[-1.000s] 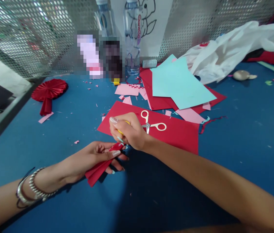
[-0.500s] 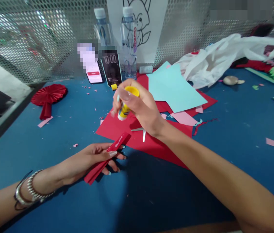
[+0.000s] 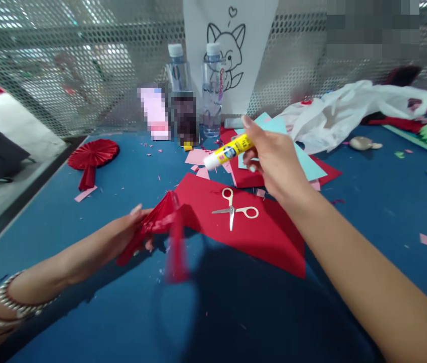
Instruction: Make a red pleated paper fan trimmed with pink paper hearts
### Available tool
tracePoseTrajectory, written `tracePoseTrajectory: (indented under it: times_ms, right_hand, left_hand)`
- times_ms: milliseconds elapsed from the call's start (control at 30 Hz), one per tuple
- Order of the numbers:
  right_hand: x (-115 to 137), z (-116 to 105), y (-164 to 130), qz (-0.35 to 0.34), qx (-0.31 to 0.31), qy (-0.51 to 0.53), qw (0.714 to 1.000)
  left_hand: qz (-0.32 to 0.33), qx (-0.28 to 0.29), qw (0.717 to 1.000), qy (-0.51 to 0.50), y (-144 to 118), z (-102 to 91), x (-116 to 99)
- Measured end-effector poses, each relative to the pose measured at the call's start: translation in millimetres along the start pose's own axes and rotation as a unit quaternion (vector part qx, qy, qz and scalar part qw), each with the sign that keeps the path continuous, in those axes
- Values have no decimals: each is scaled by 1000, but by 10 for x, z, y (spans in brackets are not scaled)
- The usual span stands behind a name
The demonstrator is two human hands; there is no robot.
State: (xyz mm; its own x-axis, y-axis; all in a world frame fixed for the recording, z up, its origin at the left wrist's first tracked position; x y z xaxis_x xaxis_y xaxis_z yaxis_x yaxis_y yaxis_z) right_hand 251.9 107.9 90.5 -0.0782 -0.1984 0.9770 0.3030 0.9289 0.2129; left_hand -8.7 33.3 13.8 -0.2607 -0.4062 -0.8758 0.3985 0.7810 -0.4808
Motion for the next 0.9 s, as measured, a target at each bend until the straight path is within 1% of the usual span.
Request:
tracePoseTrajectory:
  times_ms: [33,67,100,133,167,233,300,333,400,433,533,600,700,800,900]
  right_hand:
    - [-154,60,3,57,14,61,996]
    - [-286,160,-24,105,43,98,989]
    - [-386,275,-76,139,77,113,981]
    - [-462,397,-145,160,116,104,975]
    - [-516,506,-216,166,150,78,972]
    - [-591,675,-325,143,196,-11,970]
    - [-620,801,-360,77,220,-114,966]
    - [-620,850,-349,32,222,-165,960]
    - [-620,931,-305,-51,212,-259,941]
    - [-631,965,-280,-75,206,-286,933]
    - [-677,1066,-230,-103,201,-319,920]
    - [-680,1118,-217,-116,197,-330,916]
    - [-641,1178,-211,-135,201,-339,909]
    - [-596,1227,-213,-144,225,-349,898]
    - [-587,1224,-205,-145,232,-376,885]
  left_hand:
    - [4,-8,1000,7,-8,-47,-2]
    - [9,-19,1000,18,-11,-96,3]
    - [16,-35,999,30,-9,-149,10]
    - [29,-53,997,47,-6,-202,13]
    - [45,-67,994,69,-3,-246,16]
    - [78,-89,984,133,-3,-306,22]
    - [107,-110,966,208,-21,-342,23]
    - [115,-120,955,245,-36,-352,26]
    - [131,-136,929,318,-75,-350,24]
    - [138,-135,916,353,-95,-331,25]
    - [159,-116,877,438,-144,-243,39]
    - [168,-105,863,465,-167,-208,49]
    - [174,-92,857,476,-186,-195,43]
    - [175,-83,856,480,-193,-205,25]
    - [174,-82,856,480,-186,-219,24]
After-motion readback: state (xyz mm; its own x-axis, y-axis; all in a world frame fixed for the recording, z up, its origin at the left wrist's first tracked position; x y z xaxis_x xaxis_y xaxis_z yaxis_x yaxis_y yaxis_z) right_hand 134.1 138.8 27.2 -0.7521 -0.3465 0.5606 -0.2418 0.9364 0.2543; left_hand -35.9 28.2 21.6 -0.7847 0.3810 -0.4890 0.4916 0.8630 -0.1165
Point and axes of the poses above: each hand's wrist, its own y-axis towards the middle knuckle, its own z-axis out of the palm, x = y × z, the point moved 8 cm from there along y, towards the middle knuckle, and after that the axes turned 4 degrees about -x, right-handed, at the moved point
